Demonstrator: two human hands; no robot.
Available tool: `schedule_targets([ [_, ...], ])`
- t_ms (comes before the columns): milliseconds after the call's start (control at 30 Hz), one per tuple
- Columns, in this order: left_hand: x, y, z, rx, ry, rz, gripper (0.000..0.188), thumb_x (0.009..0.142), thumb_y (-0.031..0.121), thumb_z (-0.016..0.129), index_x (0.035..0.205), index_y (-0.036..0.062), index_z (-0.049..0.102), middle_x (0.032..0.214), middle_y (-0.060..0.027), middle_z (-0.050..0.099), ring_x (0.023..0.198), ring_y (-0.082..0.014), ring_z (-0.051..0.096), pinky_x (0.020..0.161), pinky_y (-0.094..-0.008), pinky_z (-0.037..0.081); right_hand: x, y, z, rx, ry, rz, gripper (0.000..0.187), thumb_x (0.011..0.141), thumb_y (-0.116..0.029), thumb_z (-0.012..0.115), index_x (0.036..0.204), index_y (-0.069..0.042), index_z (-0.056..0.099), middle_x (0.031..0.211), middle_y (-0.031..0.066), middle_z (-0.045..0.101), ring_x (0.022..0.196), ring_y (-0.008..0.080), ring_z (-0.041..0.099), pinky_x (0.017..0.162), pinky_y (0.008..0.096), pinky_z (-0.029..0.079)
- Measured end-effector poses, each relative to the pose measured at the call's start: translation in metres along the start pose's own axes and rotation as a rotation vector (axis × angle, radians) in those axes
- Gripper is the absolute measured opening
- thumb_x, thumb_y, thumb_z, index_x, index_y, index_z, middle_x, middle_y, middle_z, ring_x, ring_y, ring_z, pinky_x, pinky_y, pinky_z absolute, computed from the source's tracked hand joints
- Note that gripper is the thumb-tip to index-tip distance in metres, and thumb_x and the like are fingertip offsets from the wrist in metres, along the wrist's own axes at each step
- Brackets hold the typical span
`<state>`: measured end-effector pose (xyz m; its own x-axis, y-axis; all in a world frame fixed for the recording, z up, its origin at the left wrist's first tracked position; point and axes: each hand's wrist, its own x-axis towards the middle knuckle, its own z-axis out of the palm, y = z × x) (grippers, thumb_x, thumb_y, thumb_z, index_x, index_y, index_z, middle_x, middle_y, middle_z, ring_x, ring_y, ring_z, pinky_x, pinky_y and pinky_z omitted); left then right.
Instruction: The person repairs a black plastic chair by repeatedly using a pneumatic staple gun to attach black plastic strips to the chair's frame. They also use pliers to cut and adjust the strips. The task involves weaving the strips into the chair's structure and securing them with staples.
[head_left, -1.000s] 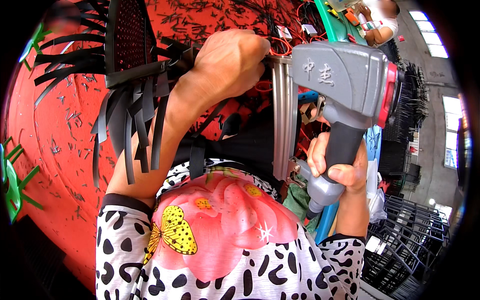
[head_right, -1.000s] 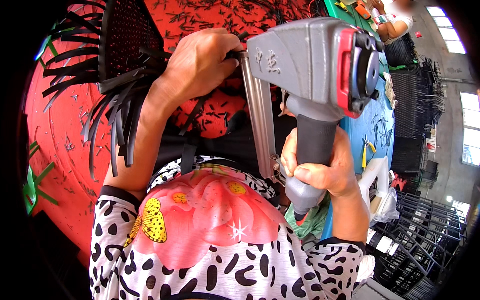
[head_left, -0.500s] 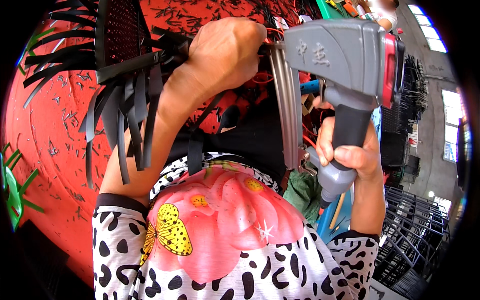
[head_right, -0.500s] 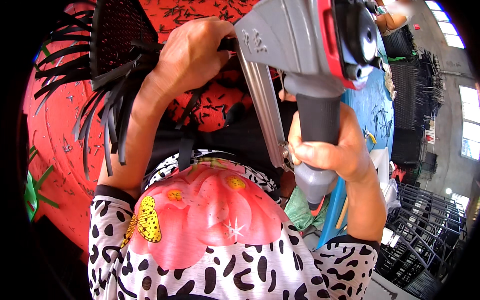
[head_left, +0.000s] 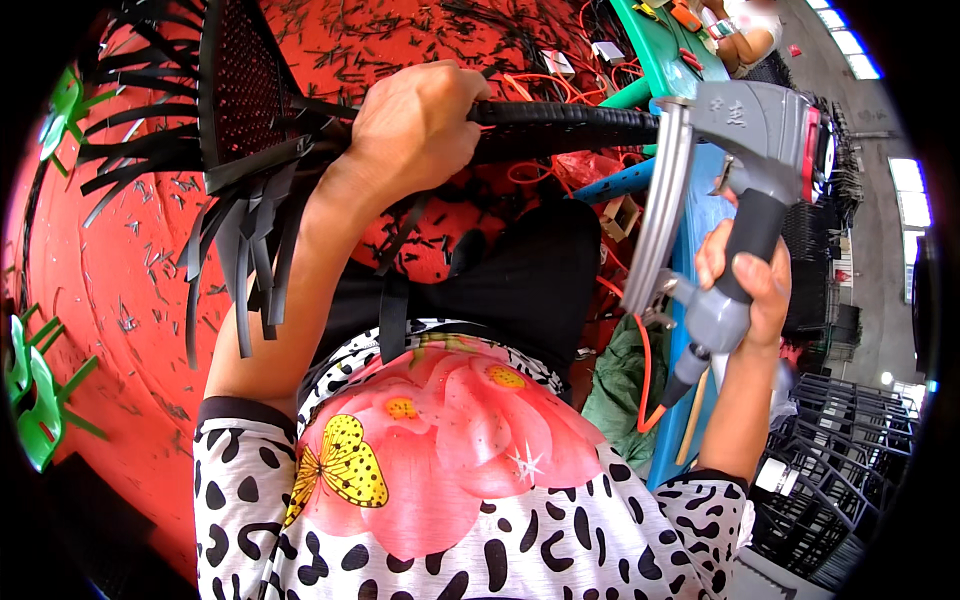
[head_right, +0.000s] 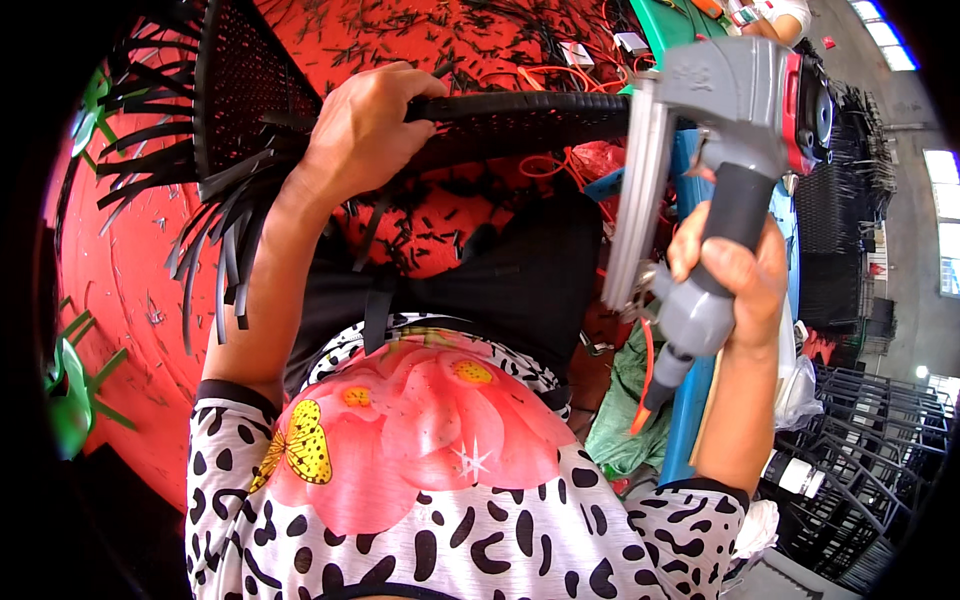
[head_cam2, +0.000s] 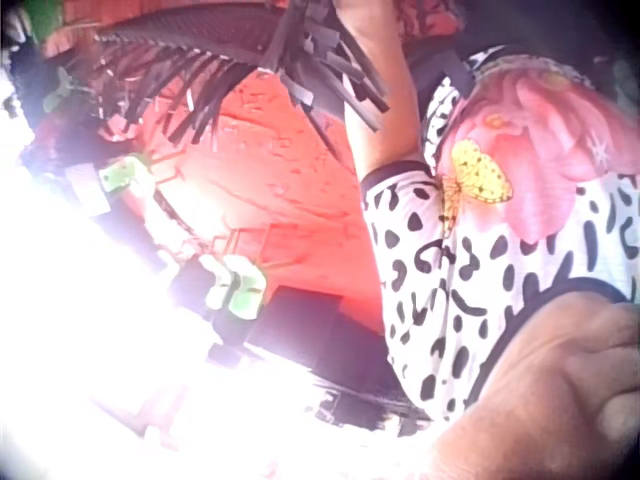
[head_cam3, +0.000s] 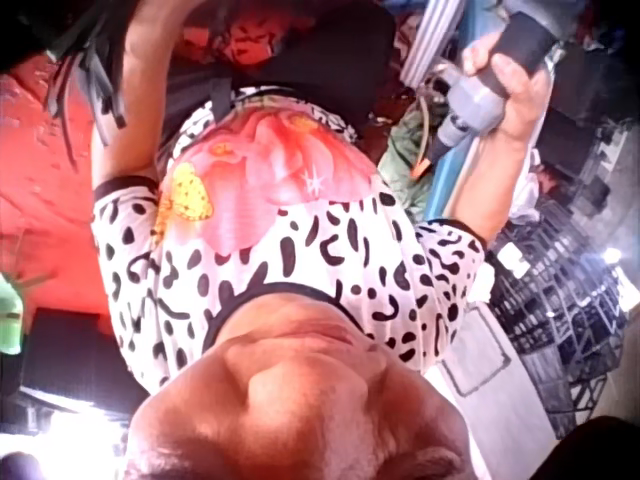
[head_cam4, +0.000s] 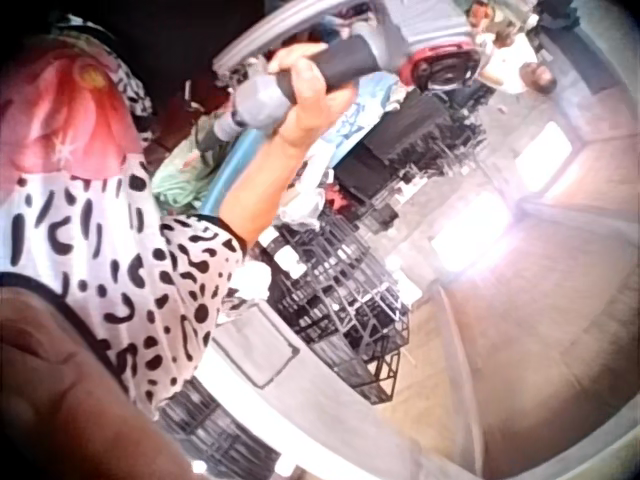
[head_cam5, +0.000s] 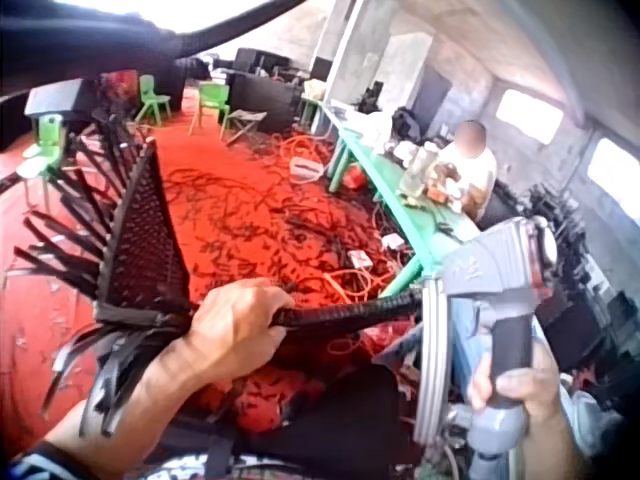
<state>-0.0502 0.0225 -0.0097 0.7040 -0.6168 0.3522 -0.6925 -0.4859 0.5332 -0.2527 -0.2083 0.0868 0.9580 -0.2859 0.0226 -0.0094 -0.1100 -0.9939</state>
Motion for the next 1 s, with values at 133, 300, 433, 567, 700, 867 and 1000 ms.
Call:
schedule_targets([
  [133,0.001,-0.005,0.000,-0.013,0.027,0.027,0.031,0.069,0.011,0.067,0.099,0.0027,0.066,0.098,-0.0137,0.065,0.093,-0.0324,0.062,0.083,-0.0397,0.049,0.011,0.030,-0.065,-0.241,0.257,0.097,0.026,0.082,-0.017,0.061,0.098,0.002,0.052,0.067,0.0072,0.055,0.059,0.0145,0.055,0.057,0.0284,0.046],
  [300,0.009,0.009,-0.013,0.013,-0.077,-0.078,0.034,0.070,0.013,0.070,0.101,0.0011,0.065,0.092,-0.0144,0.065,0.085,-0.0287,0.064,0.079,-0.0334,0.048,0.039,0.105,-0.171,-0.703,0.378,0.259,0.029,0.075,-0.024,0.071,0.083,0.000,0.059,0.065,0.0076,0.061,0.058,0.0172,0.060,0.055,0.0329,0.047],
  [433,0.013,-0.003,-0.015,-0.073,-0.027,-0.009,0.031,0.070,0.008,0.069,0.099,-0.0029,0.064,0.087,-0.0165,0.064,0.081,-0.0284,0.063,0.076,-0.0317,0.047,0.078,0.123,-0.194,-1.131,0.397,0.568,0.049,0.068,-0.035,0.074,0.094,0.006,0.065,0.091,0.0241,0.067,0.085,0.0337,0.067,0.076,0.0416,0.051],
  [567,0.019,-0.011,-0.024,-0.133,-0.047,-0.061,0.029,0.071,0.001,0.065,0.100,-0.0056,0.063,0.087,-0.0121,0.063,0.080,-0.0190,0.060,0.077,-0.0276,0.046,0.098,0.131,-0.191,-1.194,0.520,0.714,0.069,0.071,-0.039,0.074,0.120,0.004,0.053,0.118,0.0269,0.059,0.111,0.0350,0.059,0.094,0.0410,0.047],
  [700,0.023,-0.025,-0.026,-0.229,-0.071,-0.162,0.028,0.075,-0.003,0.063,0.103,-0.0066,0.063,0.093,-0.0066,0.063,0.086,-0.0130,0.057,0.082,-0.0246,0.044,0.095,0.159,-0.218,-1.187,0.598,0.537,0.079,0.073,-0.042,0.073,0.131,0.001,0.042,0.121,0.0266,0.057,0.112,0.0384,0.058,0.094,0.0405,0.047],
  [867,0.034,-0.050,-0.025,-0.252,-0.067,-0.138,0.029,0.076,-0.006,0.063,0.105,-0.0060,0.063,0.097,-0.0052,0.063,0.091,-0.0113,0.056,0.086,-0.0234,0.042,0.008,0.162,-0.320,-1.093,0.717,0.255,0.057,0.078,-0.040,0.072,0.119,-0.003,0.058,0.103,0.0149,0.069,0.099,0.0270,0.066,0.088,0.0354,0.049],
  [1000,0.031,-0.071,-0.035,-0.320,-0.097,-0.195,0.028,0.081,-0.005,0.062,0.109,-0.0031,0.063,0.096,-0.0017,0.062,0.089,-0.0093,0.055,0.083,-0.0211,0.042,-0.077,0.114,-0.266,-1.308,0.393,0.519,0.036,0.082,-0.035,0.065,0.094,-0.002,0.063,0.088,0.0199,0.068,0.087,0.0341,0.066,0.076,0.0411,0.051],
])
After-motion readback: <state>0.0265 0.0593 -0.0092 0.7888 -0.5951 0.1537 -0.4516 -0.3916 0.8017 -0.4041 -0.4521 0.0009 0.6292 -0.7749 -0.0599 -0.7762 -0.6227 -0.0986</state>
